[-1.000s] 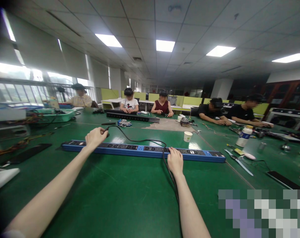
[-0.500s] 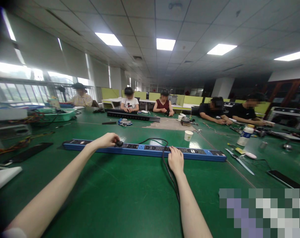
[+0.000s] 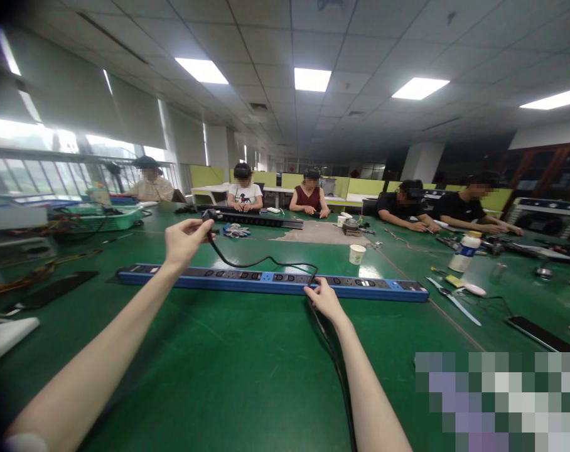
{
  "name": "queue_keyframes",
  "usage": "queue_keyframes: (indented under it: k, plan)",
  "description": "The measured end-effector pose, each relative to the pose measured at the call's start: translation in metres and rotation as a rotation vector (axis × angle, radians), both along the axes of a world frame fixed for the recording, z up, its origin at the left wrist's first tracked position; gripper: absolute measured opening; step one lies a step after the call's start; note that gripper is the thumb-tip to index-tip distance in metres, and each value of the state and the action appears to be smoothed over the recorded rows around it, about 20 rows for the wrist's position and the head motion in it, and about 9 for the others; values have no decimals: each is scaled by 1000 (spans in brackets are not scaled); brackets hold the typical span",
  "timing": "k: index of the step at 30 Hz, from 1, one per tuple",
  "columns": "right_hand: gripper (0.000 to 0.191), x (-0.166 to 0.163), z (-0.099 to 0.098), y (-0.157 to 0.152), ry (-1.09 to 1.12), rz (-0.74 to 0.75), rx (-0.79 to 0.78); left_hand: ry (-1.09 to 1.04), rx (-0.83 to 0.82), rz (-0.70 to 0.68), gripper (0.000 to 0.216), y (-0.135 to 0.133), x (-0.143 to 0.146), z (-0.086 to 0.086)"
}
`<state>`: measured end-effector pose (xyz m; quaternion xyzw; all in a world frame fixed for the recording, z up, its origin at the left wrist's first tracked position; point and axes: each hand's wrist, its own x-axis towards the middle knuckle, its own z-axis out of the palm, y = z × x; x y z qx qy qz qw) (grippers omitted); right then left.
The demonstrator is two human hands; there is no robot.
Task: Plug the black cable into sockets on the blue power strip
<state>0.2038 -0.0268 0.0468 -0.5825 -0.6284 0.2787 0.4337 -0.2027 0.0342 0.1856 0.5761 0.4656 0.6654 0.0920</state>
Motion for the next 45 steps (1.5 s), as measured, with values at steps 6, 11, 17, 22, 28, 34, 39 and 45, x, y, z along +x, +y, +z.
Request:
queue_keyframes:
  k: [6,11,17,22,28,34,39,45]
  plan:
    - [74,-11,43,-30,202,424,-215,-209,-268,-306,54,8,-19,-3]
    - [82,-4,80,-55,31,896,-532,252,-560,-242,46,15,-24,-24]
    - [80,-78,80,-66,-128,1310,-792,721,-638,-43,42,28,-13,-48]
    - [79,-152,76,-91,-159,1715,-949,749,-696,-49,41,39,-20,-59]
    - [55,-94,84,-68,55,949,-346,733,-760,-161,40,35,-17,-63]
    - [42,-44,22,-22,-155,437,-115,775,-667,-115,37,32,-5,-66]
    - [49,-59,8,-24,-100,792,-488,881,-585,36,39,33,0,-72]
    - [38,-35,15,-18,-272,159,129,937,-568,84,33,30,8,-73]
